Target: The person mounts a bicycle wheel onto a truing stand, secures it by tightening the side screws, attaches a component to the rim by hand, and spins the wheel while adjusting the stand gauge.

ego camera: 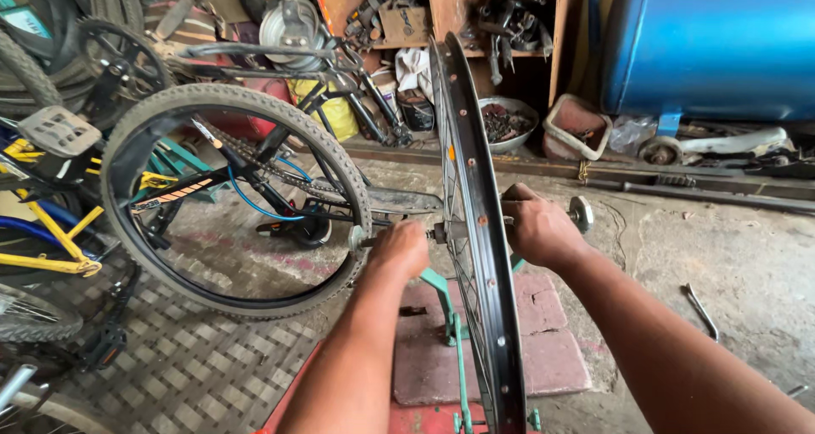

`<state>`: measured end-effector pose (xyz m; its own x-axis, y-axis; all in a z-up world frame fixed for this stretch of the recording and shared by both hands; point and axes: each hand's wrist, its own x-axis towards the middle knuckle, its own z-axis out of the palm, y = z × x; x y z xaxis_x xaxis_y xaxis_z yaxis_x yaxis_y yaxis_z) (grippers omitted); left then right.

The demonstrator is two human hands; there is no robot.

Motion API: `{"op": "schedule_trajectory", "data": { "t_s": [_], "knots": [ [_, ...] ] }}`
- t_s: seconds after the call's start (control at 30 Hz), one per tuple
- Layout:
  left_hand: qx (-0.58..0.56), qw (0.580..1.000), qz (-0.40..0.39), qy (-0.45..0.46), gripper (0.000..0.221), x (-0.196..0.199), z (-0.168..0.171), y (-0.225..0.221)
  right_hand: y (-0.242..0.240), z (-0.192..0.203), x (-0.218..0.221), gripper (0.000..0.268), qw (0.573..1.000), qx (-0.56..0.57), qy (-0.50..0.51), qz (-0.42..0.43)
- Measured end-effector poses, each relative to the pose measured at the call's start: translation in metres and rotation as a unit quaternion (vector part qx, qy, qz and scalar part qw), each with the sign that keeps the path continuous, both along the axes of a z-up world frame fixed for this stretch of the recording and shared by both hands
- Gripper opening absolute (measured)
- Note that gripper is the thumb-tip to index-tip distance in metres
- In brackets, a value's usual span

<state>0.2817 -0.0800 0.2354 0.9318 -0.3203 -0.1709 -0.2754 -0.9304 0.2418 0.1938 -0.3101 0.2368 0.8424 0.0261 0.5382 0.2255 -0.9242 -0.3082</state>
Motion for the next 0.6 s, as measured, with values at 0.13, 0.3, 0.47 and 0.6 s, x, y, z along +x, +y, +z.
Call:
{"op": "schedule_trajectory", "data": {
  "t_s": [0.13, 0.3, 0.47, 0.6],
  "knots": [
    [0.012, 1.0, -0.023, 0.0, 0.033, 0.006, 0.009, -0.004, -0.008, -0.013, 0.009, 0.026, 0.998, 0.035, 0.048, -0.006],
    [-0.04, 0.996, -0.041, -0.063, 0.026, 0.005, 0.017, -0.008, -0.008, -0.011, 0.009, 0.027, 0.998, 0.046, 0.053, -0.002],
    [-0.047, 0.996, -0.023, -0.078, 0.022, -0.001, 0.016, -0.009, -0.004, -0.009, 0.006, 0.032, 0.997, -0.005, 0.073, -0.034],
    [-0.026, 0.992, -0.032, -0.12, 0.02, -0.002, 0.006, -0.006, 0.001, -0.008, 0.009, 0.034, 0.987, -0.051, 0.13, -0.075]
  ]
}}
